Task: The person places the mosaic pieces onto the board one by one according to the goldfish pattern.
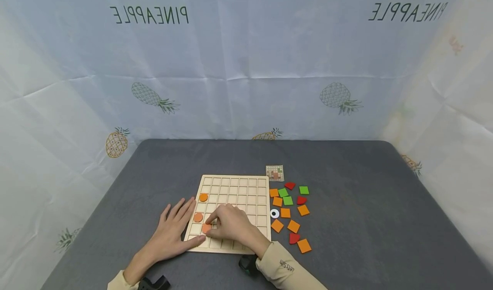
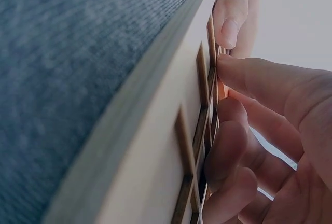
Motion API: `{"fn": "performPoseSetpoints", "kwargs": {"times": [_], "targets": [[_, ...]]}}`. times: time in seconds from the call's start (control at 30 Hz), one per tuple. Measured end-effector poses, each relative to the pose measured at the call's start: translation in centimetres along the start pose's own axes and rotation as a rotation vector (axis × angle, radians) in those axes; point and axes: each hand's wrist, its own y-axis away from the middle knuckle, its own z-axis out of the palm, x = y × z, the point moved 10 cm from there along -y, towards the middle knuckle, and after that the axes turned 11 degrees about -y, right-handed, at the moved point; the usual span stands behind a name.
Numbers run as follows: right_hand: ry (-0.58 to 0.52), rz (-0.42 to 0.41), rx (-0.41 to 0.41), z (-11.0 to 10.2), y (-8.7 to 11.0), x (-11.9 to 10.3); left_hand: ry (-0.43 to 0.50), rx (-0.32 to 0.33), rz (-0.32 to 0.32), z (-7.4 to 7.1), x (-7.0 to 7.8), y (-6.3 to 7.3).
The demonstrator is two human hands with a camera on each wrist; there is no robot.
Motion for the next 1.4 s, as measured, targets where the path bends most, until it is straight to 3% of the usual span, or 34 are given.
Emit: {"fn": "performPoseSetpoints", "kwargs": {"times": [0.37, 1.0, 1.2, 1.4], "targets": [[0.033, -0.04, -0.003, 0.1, 0.2, -0.2, 0.011, -0.015, -0.023, 0.2, -0.2, -0.2], [0.058, 0.013, 0.019, -0.1, 0.9, 0.1, 0.016, -0.008, -0.023, 0.4, -0.2, -0.1], [0.052, 0.031, 0.038, -1.2, 2.5, 0.6, 0.012, -0.003, -0.015, 0.5, -0.2, -0.1], [0.041, 0.028, 0.092, -3.9, 4.8, 1.5, 0.006, 0.0, -0.013, 0.2, -0.2, -0.1]]}}
